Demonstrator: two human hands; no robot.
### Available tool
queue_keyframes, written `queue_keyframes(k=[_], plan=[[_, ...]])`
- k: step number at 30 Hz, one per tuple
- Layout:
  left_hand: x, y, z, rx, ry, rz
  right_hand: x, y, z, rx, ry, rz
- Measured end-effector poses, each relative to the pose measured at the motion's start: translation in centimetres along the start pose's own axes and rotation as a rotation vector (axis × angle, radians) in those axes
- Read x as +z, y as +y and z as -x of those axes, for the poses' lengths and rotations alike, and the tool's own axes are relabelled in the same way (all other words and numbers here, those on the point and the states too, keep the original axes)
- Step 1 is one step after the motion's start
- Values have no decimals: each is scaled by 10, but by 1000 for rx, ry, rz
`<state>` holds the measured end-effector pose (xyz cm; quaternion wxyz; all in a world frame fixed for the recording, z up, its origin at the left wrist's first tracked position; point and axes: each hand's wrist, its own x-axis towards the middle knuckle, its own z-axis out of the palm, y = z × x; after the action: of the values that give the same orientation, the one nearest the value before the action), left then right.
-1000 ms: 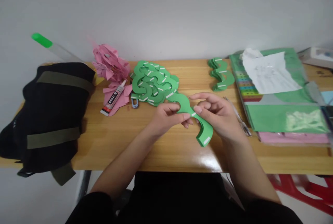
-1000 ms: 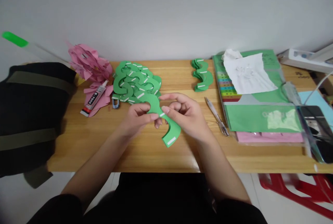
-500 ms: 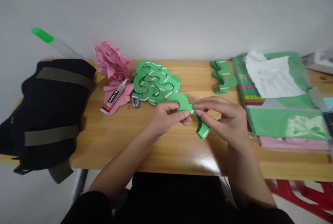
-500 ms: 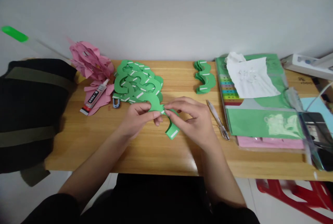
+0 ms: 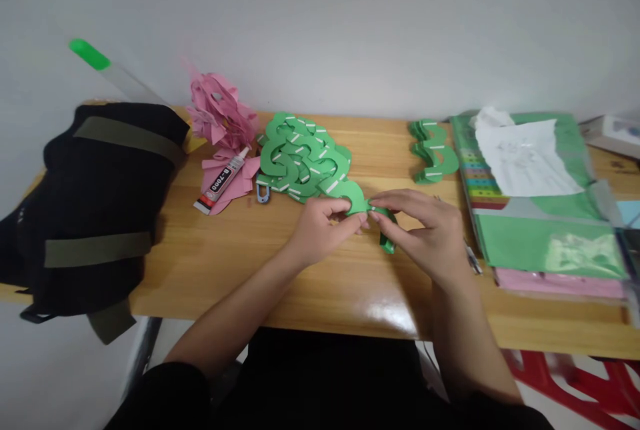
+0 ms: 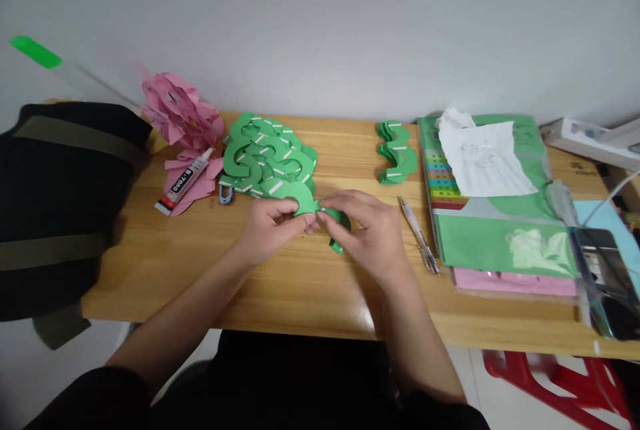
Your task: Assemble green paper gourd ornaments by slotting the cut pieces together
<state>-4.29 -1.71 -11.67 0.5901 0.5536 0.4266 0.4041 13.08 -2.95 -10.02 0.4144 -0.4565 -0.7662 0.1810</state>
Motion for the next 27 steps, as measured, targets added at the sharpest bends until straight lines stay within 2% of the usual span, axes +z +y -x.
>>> queue_keyframes(k=[5,11,20,27], plan=[[0,1,-1,-7,8,-27,1,0,0,4,-2,0],[0,4,-1,-35,-17,-53,-2,3,0,36,70,50],[-1,4,-1,-30,3,-24,-2,1,1,-3,0,95],[0,3,-2,-57,1,14,-1,2,1,-12,8,134]])
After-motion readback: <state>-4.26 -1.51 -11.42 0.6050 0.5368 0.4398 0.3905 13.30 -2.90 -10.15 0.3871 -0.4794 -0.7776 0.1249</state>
